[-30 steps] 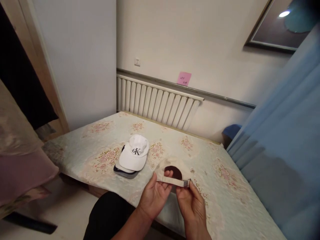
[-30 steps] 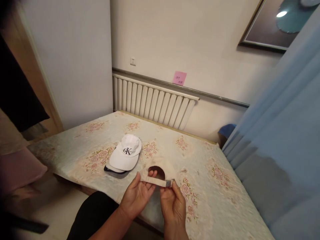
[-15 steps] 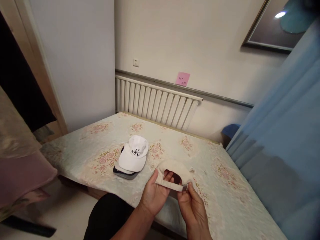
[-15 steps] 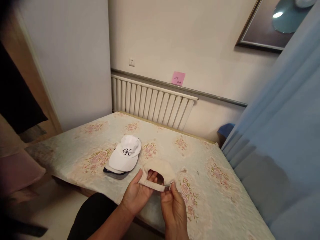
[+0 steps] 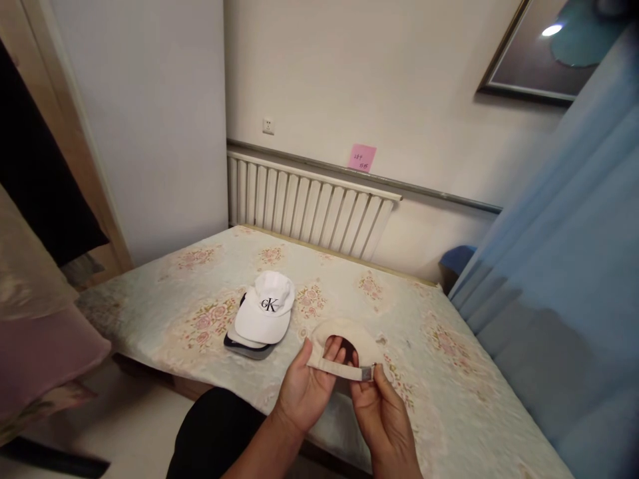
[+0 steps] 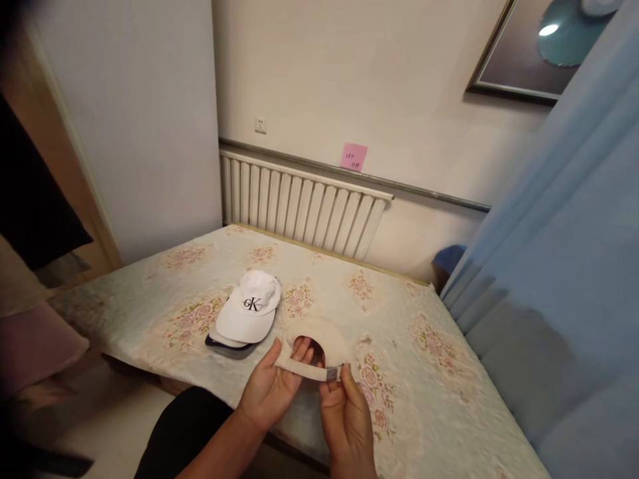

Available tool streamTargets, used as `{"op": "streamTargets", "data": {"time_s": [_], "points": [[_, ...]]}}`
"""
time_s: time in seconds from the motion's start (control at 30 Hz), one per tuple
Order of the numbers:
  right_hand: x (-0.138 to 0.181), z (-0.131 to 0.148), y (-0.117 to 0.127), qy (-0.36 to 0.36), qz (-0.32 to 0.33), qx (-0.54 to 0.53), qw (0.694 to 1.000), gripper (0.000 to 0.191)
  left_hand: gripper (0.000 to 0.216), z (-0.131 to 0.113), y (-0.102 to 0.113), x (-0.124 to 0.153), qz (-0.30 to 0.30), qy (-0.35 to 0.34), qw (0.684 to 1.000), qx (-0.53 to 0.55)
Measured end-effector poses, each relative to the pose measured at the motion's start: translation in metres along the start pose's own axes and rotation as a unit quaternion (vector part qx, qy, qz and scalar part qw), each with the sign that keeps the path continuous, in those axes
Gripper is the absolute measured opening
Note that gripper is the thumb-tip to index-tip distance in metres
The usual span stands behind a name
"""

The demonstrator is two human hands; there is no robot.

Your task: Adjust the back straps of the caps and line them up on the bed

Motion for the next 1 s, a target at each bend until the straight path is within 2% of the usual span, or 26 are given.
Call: {"op": "streamTargets", "data": {"time_s": [0.17,0.37,0.6,0.73,0.87,1.0], "points": [[0.009,-0.008,-0.008,-0.040,0.022,0.003,0.999,0.039,0.032,0.001,-0.001,0.000,0.000,0.008,1.000,0.001],[0.007,-0.007,-0.003,-0.028,0.010,0.016,0.999,0.041,0.032,0.000,0.000,0.000,0.006,0.011,1.000,0.000],[0.009,-0.009,-0.009,-0.054,0.023,0.029,0.998,0.023,0.033,-0.002,0.001,-0.002,0.001,0.006,1.000,-0.007],[0.009,-0.009,-0.009,-0.048,0.034,0.051,0.997,0.025,0.037,-0.003,0.003,-0.002,-0.002,0.000,1.000,-0.014],[0.008,-0.013,-0.008,-0.041,0.064,0.071,0.995,0.027,0.038,0.001,-0.001,0.000,0.035,0.007,0.999,-0.033],[0.007,-0.018,-0.007,-0.041,0.078,0.080,0.993,0.029,0.028,0.008,-0.010,0.005,0.089,0.008,0.994,-0.059]]}}
Point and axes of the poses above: each hand's wrist, its own x-axis away from the middle knuckle, its own y-axis out of the back of the hand, z = x × y, the point moved 8 cm from there along -x, towards the middle knuckle, and after that the axes turned 2 degrees about y, right-handed, at the moved point
